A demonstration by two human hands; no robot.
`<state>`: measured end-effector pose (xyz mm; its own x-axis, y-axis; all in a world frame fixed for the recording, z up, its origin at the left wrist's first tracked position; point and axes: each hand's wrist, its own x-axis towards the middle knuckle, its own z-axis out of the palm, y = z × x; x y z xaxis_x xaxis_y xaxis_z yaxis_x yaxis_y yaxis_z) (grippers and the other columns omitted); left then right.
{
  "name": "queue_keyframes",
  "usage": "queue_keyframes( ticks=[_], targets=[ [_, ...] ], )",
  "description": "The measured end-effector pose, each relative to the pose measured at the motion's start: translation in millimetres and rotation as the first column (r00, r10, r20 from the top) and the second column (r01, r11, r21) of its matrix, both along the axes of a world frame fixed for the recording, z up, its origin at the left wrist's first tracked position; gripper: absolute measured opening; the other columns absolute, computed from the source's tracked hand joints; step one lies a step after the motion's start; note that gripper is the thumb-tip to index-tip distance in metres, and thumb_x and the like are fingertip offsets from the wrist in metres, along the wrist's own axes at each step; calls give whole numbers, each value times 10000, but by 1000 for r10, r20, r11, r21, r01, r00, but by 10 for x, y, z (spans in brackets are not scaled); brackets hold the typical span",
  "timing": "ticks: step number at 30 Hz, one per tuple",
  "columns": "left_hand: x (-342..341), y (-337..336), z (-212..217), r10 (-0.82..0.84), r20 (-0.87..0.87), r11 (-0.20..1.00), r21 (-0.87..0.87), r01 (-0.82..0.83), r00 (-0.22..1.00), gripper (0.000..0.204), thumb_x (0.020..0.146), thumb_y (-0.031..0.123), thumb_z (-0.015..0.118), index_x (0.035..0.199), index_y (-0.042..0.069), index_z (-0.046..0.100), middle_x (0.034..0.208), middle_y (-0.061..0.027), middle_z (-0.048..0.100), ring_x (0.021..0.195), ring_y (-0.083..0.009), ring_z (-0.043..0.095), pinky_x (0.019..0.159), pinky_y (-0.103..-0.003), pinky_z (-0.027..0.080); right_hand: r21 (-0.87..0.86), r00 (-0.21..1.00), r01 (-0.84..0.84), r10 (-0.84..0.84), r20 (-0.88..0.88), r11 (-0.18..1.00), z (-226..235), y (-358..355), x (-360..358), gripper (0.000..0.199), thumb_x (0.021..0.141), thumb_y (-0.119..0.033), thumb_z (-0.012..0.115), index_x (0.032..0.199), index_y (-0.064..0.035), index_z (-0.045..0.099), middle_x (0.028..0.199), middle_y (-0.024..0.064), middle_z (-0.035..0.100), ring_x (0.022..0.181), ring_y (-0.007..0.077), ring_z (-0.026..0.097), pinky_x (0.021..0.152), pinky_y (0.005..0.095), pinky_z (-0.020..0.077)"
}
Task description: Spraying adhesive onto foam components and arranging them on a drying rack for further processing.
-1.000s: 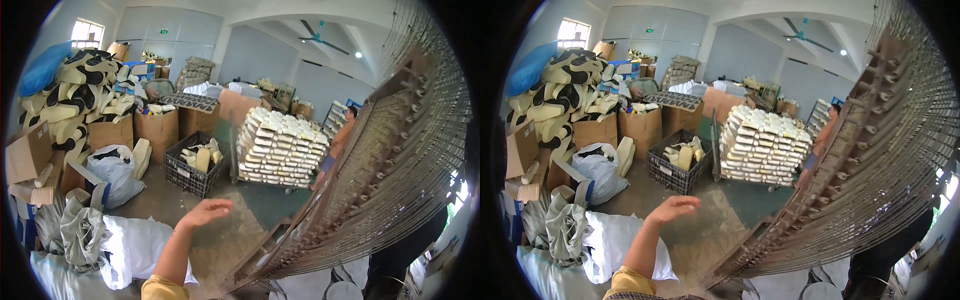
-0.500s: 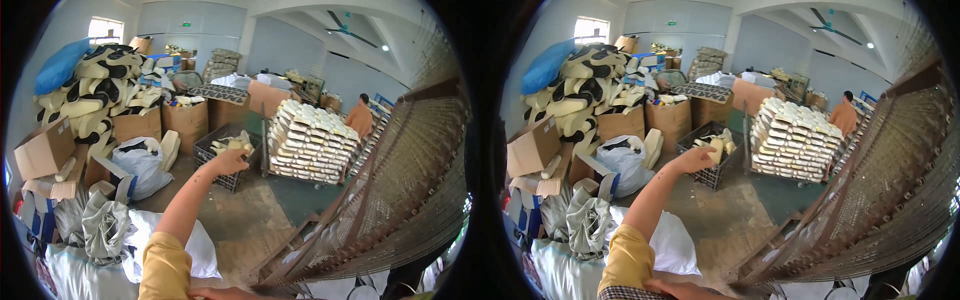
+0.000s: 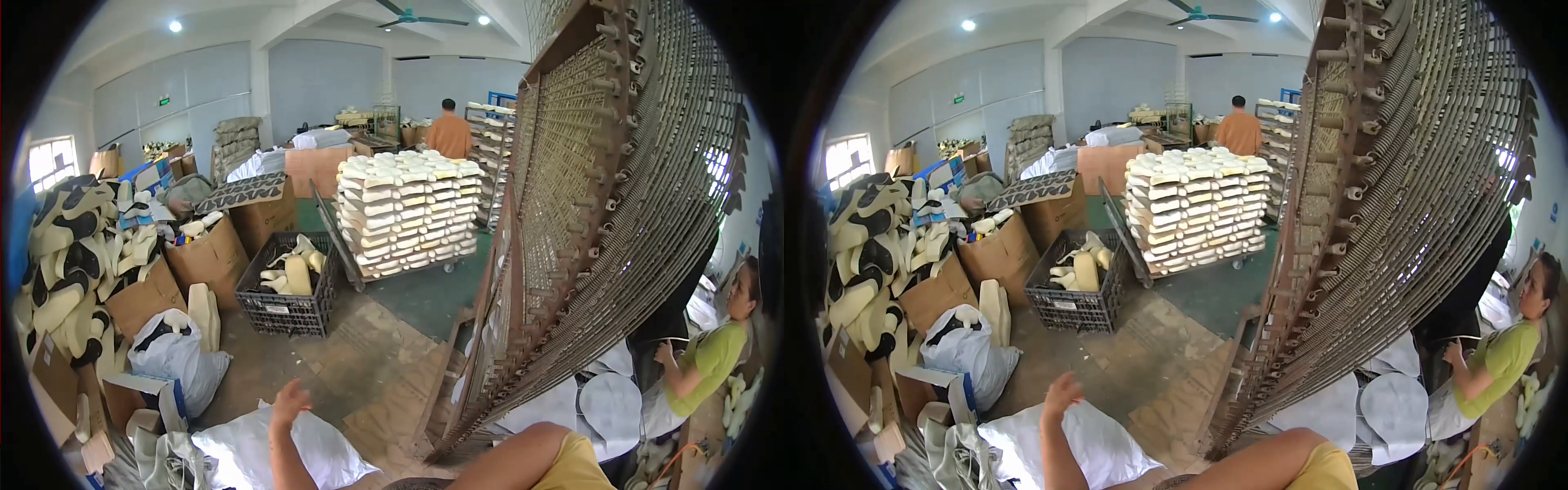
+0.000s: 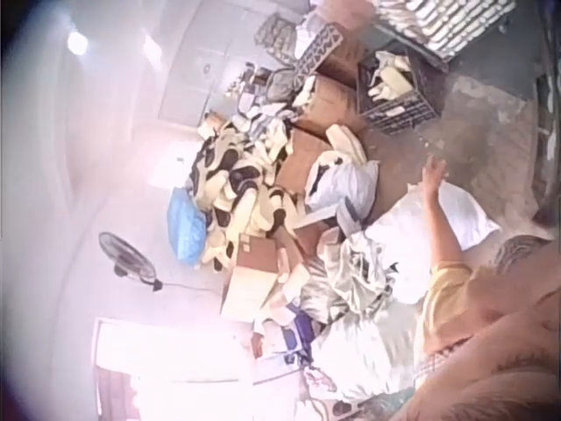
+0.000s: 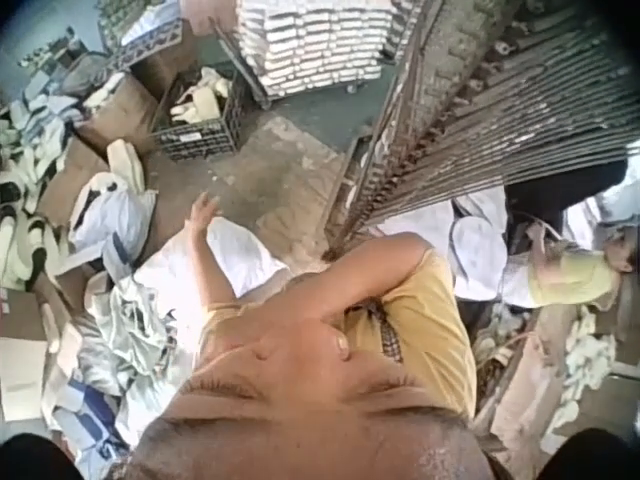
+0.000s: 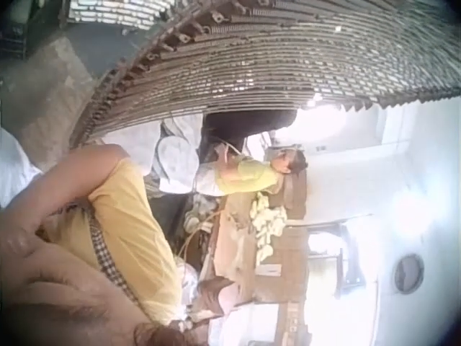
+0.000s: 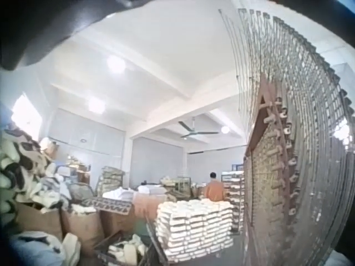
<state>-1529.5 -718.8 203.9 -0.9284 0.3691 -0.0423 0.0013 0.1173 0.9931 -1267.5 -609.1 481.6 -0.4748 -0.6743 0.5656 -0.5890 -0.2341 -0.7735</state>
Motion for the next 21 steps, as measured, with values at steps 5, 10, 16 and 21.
queue_keyframes(
  ticks=[5, 10, 16, 21],
  targets=[
    [-499, 132, 276, -59, -121, 997, -53, 53, 991, 788, 774, 39, 600, 1421, 80, 153, 686, -78, 595, 538, -135, 561, 460, -247, 432, 177, 987, -119, 98, 126, 977, 6, 246, 226, 361, 799, -80, 591, 1151, -22, 537, 979, 137, 610, 853, 303, 609, 717, 349, 478],
    [-961, 429, 1502, -50, -295, 997, 35, 63, 954, 827, 719, -30, 574, 1423, 74, 153, 606, -46, 567, 524, -120, 531, 498, -274, 440, 373, 980, 193, -157, -124, 908, -189, 382, 405, 323, 808, -62, 562, 1125, -4, 546, 1002, 145, 607, 891, 299, 611, 757, 349, 478],
    [231, 1223, 3039, -252, -535, 780, 381, 496, 806, 425, 860, 109, 564, 1268, 36, 470, 834, -57, 622, 816, -129, 581, 780, -272, 438, 137, 935, 345, -328, -134, 929, -183, 640, 577, 375, 746, 2, 548, 1120, -8, 552, 980, 152, 600, 915, 313, 584, 777, 368, 471],
    [1687, 1275, 2724, -286, -953, -33, 115, 993, 101, 399, 848, 242, 601, 1060, -96, 584, 1068, -202, 608, 929, -335, 607, 751, -397, 490, 95, 844, 532, -518, -142, 841, -58, 922, 948, 432, 706, 35, 547, 1136, -6, 549, 969, 145, 579, 901, 321, 564, 772, 387, 464]
  ],
)
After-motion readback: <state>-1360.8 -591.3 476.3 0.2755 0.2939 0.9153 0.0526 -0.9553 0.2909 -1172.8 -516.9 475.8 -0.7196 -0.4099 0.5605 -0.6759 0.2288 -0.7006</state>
